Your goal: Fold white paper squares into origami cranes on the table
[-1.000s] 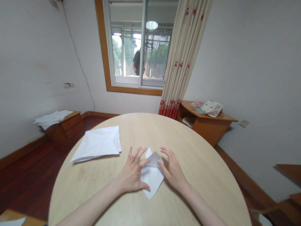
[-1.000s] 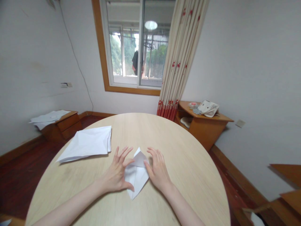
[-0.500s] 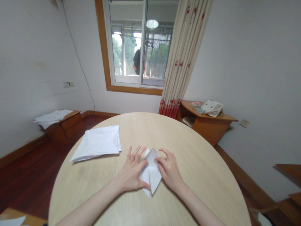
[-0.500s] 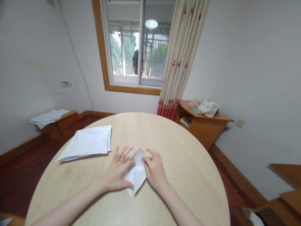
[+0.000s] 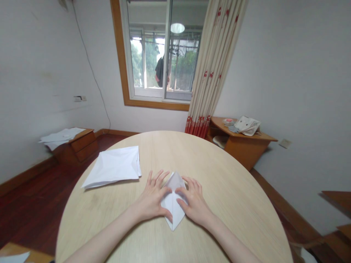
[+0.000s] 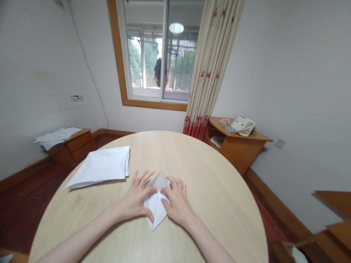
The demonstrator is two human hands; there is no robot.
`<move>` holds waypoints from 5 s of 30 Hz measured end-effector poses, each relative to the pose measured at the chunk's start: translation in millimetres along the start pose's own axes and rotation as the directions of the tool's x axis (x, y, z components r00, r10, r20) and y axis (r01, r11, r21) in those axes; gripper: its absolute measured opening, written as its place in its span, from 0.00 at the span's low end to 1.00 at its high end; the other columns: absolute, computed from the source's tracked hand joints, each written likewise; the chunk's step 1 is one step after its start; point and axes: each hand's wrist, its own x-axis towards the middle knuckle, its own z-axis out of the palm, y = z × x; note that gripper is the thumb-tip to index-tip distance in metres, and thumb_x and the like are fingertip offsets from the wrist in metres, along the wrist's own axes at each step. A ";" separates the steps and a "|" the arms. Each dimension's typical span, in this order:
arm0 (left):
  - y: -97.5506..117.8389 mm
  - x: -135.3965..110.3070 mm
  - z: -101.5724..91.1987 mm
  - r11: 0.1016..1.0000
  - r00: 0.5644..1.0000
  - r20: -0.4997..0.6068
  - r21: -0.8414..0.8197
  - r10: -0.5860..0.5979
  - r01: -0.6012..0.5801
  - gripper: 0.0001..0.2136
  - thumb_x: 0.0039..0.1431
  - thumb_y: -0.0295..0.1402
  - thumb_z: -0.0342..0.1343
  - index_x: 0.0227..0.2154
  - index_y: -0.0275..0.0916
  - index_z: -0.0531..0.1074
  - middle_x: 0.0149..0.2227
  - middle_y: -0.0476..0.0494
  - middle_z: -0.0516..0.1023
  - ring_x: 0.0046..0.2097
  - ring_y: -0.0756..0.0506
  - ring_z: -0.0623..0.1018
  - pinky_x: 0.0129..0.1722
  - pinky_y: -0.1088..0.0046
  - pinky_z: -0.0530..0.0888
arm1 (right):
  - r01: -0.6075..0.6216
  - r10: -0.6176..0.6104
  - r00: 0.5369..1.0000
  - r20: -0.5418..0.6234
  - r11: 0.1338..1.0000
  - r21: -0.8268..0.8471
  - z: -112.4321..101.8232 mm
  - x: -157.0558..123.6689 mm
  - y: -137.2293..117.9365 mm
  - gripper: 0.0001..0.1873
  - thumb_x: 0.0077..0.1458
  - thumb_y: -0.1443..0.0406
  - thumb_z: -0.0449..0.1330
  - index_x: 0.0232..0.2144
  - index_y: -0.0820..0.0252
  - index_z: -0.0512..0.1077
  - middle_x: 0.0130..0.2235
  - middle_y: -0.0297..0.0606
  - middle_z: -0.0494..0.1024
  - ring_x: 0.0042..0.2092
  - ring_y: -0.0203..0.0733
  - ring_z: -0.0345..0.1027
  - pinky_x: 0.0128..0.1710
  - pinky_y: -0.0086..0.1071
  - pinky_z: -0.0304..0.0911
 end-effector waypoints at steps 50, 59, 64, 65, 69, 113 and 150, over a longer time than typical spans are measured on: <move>16.8 3.2 -7.8 0.975 0.998 -0.033 0.218 -0.046 0.052 0.33 0.44 0.65 0.54 0.38 0.37 0.73 0.64 0.31 0.57 0.66 0.29 0.50 0.63 0.44 0.31 | 0.015 0.028 0.989 0.149 0.960 -0.279 -21.1 5.4 -16.6 0.11 0.55 0.59 0.59 0.38 0.57 0.73 0.59 0.46 0.65 0.65 0.58 0.47 0.63 0.56 0.29; 13.7 4.0 -7.6 0.975 0.998 -0.030 0.212 -0.053 0.058 0.35 0.41 0.66 0.54 0.38 0.38 0.74 0.63 0.32 0.59 0.66 0.29 0.52 0.63 0.43 0.36 | 0.042 0.000 0.986 0.168 0.967 -0.249 -22.7 6.5 -12.5 0.13 0.54 0.55 0.60 0.38 0.56 0.73 0.57 0.46 0.67 0.64 0.57 0.49 0.64 0.56 0.28; 11.6 3.5 -7.1 0.977 0.997 -0.024 0.199 -0.072 0.075 0.35 0.40 0.67 0.54 0.37 0.39 0.75 0.63 0.31 0.59 0.65 0.29 0.52 0.63 0.43 0.36 | 0.061 -0.025 0.983 0.184 0.978 -0.198 -24.0 8.1 -7.6 0.16 0.54 0.52 0.60 0.37 0.56 0.74 0.57 0.45 0.66 0.64 0.55 0.48 0.64 0.54 0.28; 10.8 3.0 -6.8 0.978 0.997 -0.032 0.195 -0.068 0.073 0.35 0.41 0.67 0.54 0.38 0.39 0.75 0.63 0.32 0.59 0.65 0.29 0.52 0.63 0.43 0.35 | 0.064 -0.030 0.983 0.181 0.981 -0.185 -23.9 8.2 -5.9 0.17 0.54 0.51 0.60 0.37 0.56 0.74 0.58 0.44 0.66 0.64 0.54 0.48 0.64 0.54 0.28; 6.9 1.5 -6.1 0.980 0.998 -0.051 0.192 -0.046 0.055 0.34 0.41 0.66 0.55 0.39 0.41 0.74 0.64 0.35 0.57 0.66 0.29 0.52 0.63 0.43 0.34 | 0.078 -0.056 0.986 0.159 0.988 -0.136 -24.1 7.8 0.9 0.16 0.55 0.50 0.59 0.34 0.55 0.74 0.59 0.42 0.65 0.64 0.50 0.46 0.64 0.53 0.30; 7.1 -2.5 -8.7 0.999 1.000 0.008 0.037 -0.008 0.007 0.16 0.56 0.34 0.60 0.48 0.47 0.72 0.69 0.44 0.40 0.67 0.30 0.45 0.61 0.39 0.39 | 0.289 -0.289 0.954 -0.082 0.957 -0.020 -44.9 3.4 6.6 0.10 0.60 0.64 0.55 0.41 0.55 0.73 0.44 0.39 0.78 0.60 0.53 0.55 0.58 0.52 0.44; 17.1 -0.1 -4.8 0.992 0.993 -0.002 -0.028 -0.122 0.122 0.15 0.54 0.46 0.62 0.34 0.39 0.73 0.57 0.38 0.65 0.55 0.34 0.65 0.52 0.52 0.63 | 0.184 -0.183 0.983 0.021 0.983 -0.029 -30.3 2.2 6.0 0.04 0.57 0.68 0.58 0.31 0.57 0.65 0.34 0.34 0.76 0.49 0.48 0.61 0.55 0.52 0.42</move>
